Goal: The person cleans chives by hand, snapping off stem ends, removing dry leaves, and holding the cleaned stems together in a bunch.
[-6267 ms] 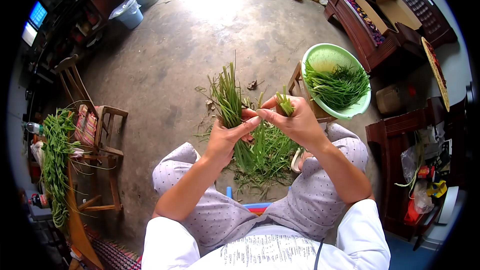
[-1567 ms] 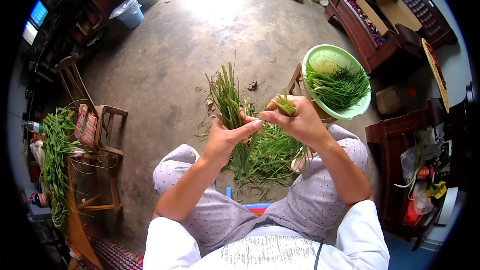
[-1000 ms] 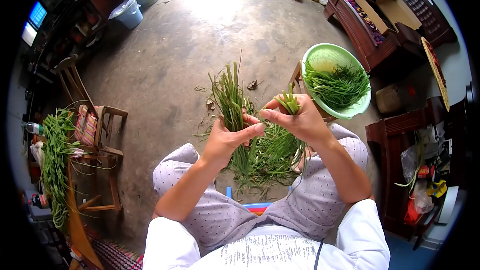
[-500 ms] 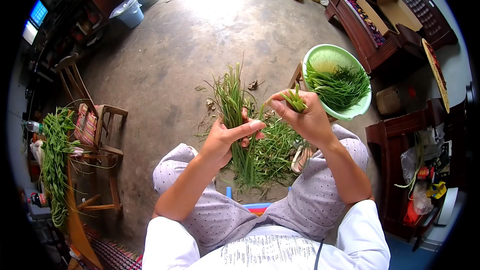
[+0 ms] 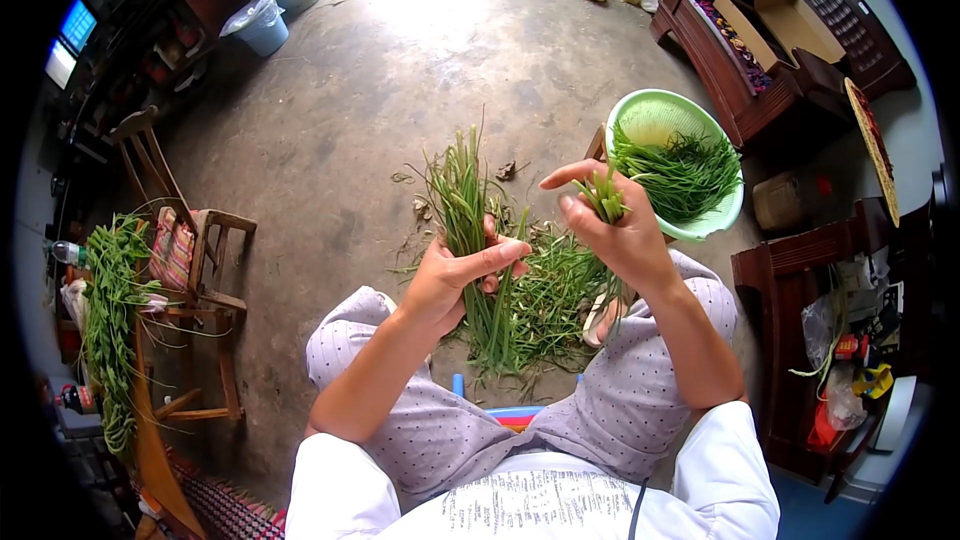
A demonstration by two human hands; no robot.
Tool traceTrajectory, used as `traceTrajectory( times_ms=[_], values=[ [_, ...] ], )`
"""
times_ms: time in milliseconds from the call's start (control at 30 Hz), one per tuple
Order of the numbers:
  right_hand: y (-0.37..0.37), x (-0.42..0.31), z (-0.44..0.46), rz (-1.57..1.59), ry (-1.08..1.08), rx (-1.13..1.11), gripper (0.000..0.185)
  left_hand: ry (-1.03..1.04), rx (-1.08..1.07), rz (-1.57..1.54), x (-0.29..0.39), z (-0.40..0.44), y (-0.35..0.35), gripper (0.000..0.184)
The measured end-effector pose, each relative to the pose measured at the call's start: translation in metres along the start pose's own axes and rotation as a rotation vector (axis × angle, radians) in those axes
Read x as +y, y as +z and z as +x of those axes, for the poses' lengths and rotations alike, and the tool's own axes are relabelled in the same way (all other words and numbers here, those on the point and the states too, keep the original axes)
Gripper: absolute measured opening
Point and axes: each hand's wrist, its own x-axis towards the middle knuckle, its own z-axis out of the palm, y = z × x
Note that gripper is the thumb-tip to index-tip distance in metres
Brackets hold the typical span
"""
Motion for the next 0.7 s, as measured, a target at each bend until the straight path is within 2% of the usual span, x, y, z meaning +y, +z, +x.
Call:
traceTrajectory(
  times_ms=[100, 300, 400, 467, 700],
  values=[
    [-0.003, 0.004, 0.003, -0.044, -0.058, -0.041, 0.011, 0.006, 0.000, -0.018, 0.000, 0.000, 0.000, 0.018],
    [0.002, 0.006, 0.001, -0.060, -0.091, 0.055, 0.014, 0.016, 0.030, -0.008, 0.000, -0.001, -0.001, 0.019],
    [0.001, 0.009, 0.002, -0.037, -0.071, 0.040, 0.014, 0.023, 0.033, 0.012, 0.002, -0.002, 0.001, 0.019],
    [0.000, -0.001, 0.001, 0.107, 0.046, -0.013, 0.015, 0.025, 0.029, 0.012, 0.002, -0.001, 0.001, 0.019],
    [0.000, -0.001, 0.002, 0.087, 0.033, 0.022, 0.019, 0.031, 0.027, 0.011, 0.002, -0.001, 0.000, 0.020]
  ],
)
